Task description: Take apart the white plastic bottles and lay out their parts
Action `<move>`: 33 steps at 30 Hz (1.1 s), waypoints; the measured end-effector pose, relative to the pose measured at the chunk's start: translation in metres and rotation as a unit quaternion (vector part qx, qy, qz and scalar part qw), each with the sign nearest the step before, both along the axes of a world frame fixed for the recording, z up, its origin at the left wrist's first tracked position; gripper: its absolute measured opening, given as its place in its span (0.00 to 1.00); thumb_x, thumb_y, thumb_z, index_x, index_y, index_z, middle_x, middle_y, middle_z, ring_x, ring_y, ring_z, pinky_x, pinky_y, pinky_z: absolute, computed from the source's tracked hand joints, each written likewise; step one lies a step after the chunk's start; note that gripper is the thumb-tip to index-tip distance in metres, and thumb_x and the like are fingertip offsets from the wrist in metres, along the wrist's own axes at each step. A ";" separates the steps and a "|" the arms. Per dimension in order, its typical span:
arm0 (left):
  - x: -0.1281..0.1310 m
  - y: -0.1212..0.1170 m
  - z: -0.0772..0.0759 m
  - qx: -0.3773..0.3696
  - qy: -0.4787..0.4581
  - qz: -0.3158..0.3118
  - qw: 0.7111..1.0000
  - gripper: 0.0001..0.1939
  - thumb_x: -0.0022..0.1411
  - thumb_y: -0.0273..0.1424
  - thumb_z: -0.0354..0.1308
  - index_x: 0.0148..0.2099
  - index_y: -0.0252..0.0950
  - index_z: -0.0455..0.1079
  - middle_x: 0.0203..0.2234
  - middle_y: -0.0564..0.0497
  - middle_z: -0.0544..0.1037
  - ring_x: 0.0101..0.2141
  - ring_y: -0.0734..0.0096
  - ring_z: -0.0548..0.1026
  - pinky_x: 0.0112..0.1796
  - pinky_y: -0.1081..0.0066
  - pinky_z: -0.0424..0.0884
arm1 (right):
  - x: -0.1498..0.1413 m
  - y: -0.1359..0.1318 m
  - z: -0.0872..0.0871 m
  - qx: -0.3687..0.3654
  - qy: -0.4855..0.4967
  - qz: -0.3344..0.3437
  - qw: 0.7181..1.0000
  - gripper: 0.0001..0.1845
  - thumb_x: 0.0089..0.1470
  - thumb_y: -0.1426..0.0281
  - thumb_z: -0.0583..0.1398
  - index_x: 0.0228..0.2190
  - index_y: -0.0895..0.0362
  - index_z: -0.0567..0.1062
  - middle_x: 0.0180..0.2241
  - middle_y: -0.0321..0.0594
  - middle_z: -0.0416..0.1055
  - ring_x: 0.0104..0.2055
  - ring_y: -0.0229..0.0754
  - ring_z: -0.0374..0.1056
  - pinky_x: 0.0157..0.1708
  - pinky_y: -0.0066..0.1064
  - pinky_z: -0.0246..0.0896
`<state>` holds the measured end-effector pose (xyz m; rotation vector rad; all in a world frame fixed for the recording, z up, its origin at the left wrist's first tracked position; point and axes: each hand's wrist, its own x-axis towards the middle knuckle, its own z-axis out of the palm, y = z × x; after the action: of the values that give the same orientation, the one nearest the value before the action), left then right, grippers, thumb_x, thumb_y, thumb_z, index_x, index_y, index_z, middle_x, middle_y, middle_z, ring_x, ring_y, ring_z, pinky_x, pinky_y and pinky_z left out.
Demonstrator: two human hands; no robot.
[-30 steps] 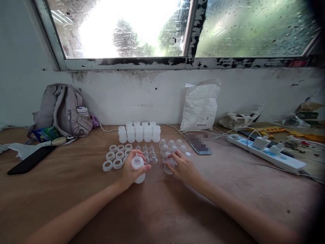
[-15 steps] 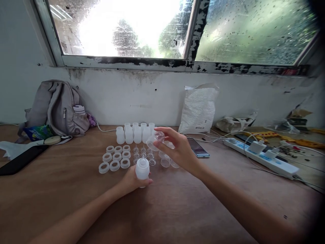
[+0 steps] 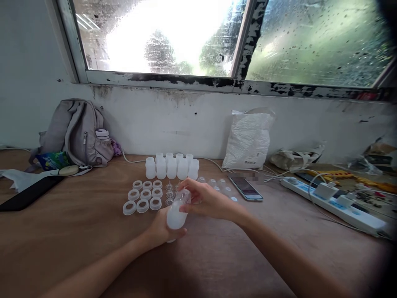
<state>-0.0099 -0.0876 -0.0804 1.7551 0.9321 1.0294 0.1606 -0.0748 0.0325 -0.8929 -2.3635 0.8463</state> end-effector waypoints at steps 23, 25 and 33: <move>0.004 -0.015 0.024 -0.018 0.112 -0.020 0.993 0.14 0.34 0.19 0.55 0.29 0.32 0.63 0.20 0.57 0.63 0.21 0.79 0.56 0.20 0.78 0.51 | 0.016 -0.011 -0.008 -0.010 -0.053 -0.003 0.999 0.22 0.36 0.66 0.65 0.37 0.56 0.72 0.28 0.36 0.69 0.27 0.37 0.62 0.24 0.25 0.56; 0.004 -0.015 0.023 -0.009 0.117 -0.018 0.993 0.14 0.34 0.20 0.55 0.29 0.32 0.63 0.21 0.57 0.64 0.21 0.79 0.58 0.20 0.78 0.52 | 0.015 -0.011 -0.009 -0.015 -0.050 0.000 0.999 0.21 0.35 0.68 0.65 0.36 0.56 0.72 0.27 0.36 0.69 0.26 0.36 0.62 0.23 0.25 0.54; 0.007 -0.014 0.018 0.007 0.131 0.007 0.991 0.13 0.35 0.23 0.57 0.29 0.33 0.65 0.21 0.56 0.67 0.21 0.76 0.62 0.22 0.77 0.56 | 0.017 -0.007 -0.015 -0.002 -0.052 -0.001 0.999 0.20 0.34 0.69 0.65 0.35 0.56 0.72 0.27 0.35 0.69 0.26 0.36 0.62 0.23 0.23 0.54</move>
<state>-0.0033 -0.1013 -0.0624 1.9300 1.1016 0.8277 0.1781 -0.0816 0.0171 -0.9630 -2.4502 0.8234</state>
